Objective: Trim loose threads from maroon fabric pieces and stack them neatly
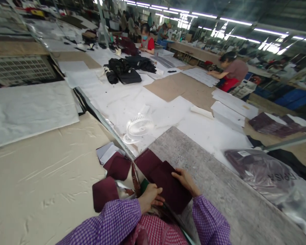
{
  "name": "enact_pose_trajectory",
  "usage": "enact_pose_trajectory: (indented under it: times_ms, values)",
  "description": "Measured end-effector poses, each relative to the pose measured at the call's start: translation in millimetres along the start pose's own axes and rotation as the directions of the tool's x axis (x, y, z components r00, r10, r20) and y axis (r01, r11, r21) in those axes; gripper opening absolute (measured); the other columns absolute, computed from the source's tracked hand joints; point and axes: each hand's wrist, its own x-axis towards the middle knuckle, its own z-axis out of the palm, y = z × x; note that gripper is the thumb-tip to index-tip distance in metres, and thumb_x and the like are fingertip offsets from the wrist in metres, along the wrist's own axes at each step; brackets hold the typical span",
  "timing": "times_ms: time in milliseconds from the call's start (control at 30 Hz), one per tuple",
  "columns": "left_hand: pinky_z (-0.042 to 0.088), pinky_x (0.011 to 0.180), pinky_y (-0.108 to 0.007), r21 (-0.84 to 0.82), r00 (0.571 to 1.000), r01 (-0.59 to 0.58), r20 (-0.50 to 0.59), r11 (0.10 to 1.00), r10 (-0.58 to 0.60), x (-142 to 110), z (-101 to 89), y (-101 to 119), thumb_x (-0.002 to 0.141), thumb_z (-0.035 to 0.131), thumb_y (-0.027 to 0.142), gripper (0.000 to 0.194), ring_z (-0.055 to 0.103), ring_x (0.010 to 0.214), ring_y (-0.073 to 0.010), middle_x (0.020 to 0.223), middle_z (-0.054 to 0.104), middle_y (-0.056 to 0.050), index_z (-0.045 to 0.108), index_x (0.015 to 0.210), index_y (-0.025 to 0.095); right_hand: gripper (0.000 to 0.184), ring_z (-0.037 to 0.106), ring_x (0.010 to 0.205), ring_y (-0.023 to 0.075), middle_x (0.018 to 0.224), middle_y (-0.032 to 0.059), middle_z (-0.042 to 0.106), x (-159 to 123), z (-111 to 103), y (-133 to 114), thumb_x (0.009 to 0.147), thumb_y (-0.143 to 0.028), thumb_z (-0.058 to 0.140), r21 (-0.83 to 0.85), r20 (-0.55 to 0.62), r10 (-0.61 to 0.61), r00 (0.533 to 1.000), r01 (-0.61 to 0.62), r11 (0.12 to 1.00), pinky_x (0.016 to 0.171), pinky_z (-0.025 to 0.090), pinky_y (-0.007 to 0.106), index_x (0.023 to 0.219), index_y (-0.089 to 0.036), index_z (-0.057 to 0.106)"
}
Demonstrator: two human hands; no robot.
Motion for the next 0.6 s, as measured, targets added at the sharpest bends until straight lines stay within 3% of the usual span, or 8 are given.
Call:
enact_pose_trajectory:
  times_ms: [167,367,600]
  values:
    - [0.045,0.047,-0.022,-0.007,0.993,-0.064,-0.098,0.998,0.063,6.8,-15.6,7.8,0.085,0.056,0.020,0.017,0.057,0.047,-0.0096,0.067,0.050,0.004,0.042,0.075,0.019,0.030,0.061,0.071,0.0196,0.078,0.0034,0.069,21.1,17.4,-9.7,0.079,-0.039,0.052,0.055,0.026,-0.008,1.000,0.006,0.998,0.064,0.044,0.030,0.087,-0.016,0.068]
    - [0.042,0.042,-0.022,0.006,0.970,-0.098,-0.221,0.995,0.097,19.1,-35.5,17.5,0.085,0.057,0.024,0.021,0.055,0.042,-0.0104,0.060,0.053,0.002,0.045,0.068,0.018,0.026,0.061,0.072,0.0185,0.078,0.0030,0.069,53.6,34.5,-30.3,0.081,-0.036,0.052,-0.113,0.015,-0.046,0.999,0.047,0.992,0.066,0.043,0.028,0.084,-0.016,0.068]
    - [0.033,0.037,-0.019,0.034,0.956,-0.104,-0.271,0.994,0.110,34.6,-50.4,12.8,0.082,0.060,0.027,0.024,0.047,0.036,-0.0080,0.050,0.055,0.002,0.051,0.063,0.017,0.021,0.061,0.077,0.0192,0.080,0.0044,0.069,71.4,51.9,-21.4,0.081,-0.034,0.057,-0.247,-0.069,-0.039,0.997,0.021,0.969,0.069,0.040,0.028,0.085,-0.017,0.068]
